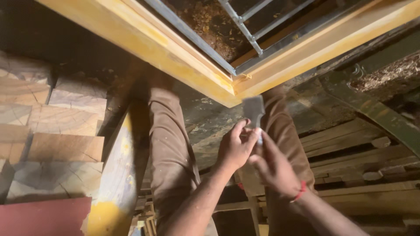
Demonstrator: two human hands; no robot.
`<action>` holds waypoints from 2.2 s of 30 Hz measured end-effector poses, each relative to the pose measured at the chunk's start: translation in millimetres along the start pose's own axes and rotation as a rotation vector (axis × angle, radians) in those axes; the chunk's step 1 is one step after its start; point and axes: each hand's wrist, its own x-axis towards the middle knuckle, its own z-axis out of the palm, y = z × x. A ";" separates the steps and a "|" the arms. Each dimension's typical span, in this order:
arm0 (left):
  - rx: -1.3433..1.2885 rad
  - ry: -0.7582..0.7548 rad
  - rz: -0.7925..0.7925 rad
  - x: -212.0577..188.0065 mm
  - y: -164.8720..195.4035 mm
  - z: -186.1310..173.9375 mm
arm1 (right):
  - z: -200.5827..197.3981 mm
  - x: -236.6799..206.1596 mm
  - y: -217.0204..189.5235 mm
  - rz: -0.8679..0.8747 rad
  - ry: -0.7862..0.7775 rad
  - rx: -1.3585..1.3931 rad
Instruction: The person uses a chisel to carve and smooth the edges of a yellow-painted wooden frame with a metal grate. They repeatedly scrape along the frame's corners and edges, occasionally adjusting their grip and position.
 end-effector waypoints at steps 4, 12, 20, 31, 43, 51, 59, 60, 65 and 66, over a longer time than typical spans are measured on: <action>0.332 0.043 -0.220 10.1 50.3 -34.7 | 23.6 -0.2 -27.0 -0.292 -0.139 0.033; 1.565 -0.350 0.378 77.8 121.1 -115.2 | -3.5 10.0 23.8 -0.135 0.095 0.027; 1.903 -0.650 0.715 123.8 129.7 -88.5 | -7.4 16.4 84.8 -0.111 0.095 0.134; 1.964 -0.690 0.539 133.7 128.3 -74.8 | -23.2 11.7 88.5 -0.174 0.095 0.266; 2.036 -0.687 0.551 137.6 123.0 -78.5 | -33.5 13.6 84.2 -0.229 0.099 0.265; 2.113 -0.735 0.474 141.6 120.8 -70.0 | -36.0 13.0 82.5 -0.214 0.080 0.299; 2.047 -0.691 0.383 152.6 132.7 -93.1 | -32.7 13.3 87.9 -0.114 0.047 0.452; 2.069 -0.704 0.326 152.7 131.7 -93.1 | -33.2 12.5 87.6 -0.103 0.026 0.466; 2.034 -0.597 0.280 150.4 133.2 -83.9 | -38.8 13.9 81.3 -0.195 0.085 0.385; 2.008 -0.555 0.262 149.9 134.8 -83.6 | -40.0 14.7 79.5 -0.196 0.086 0.411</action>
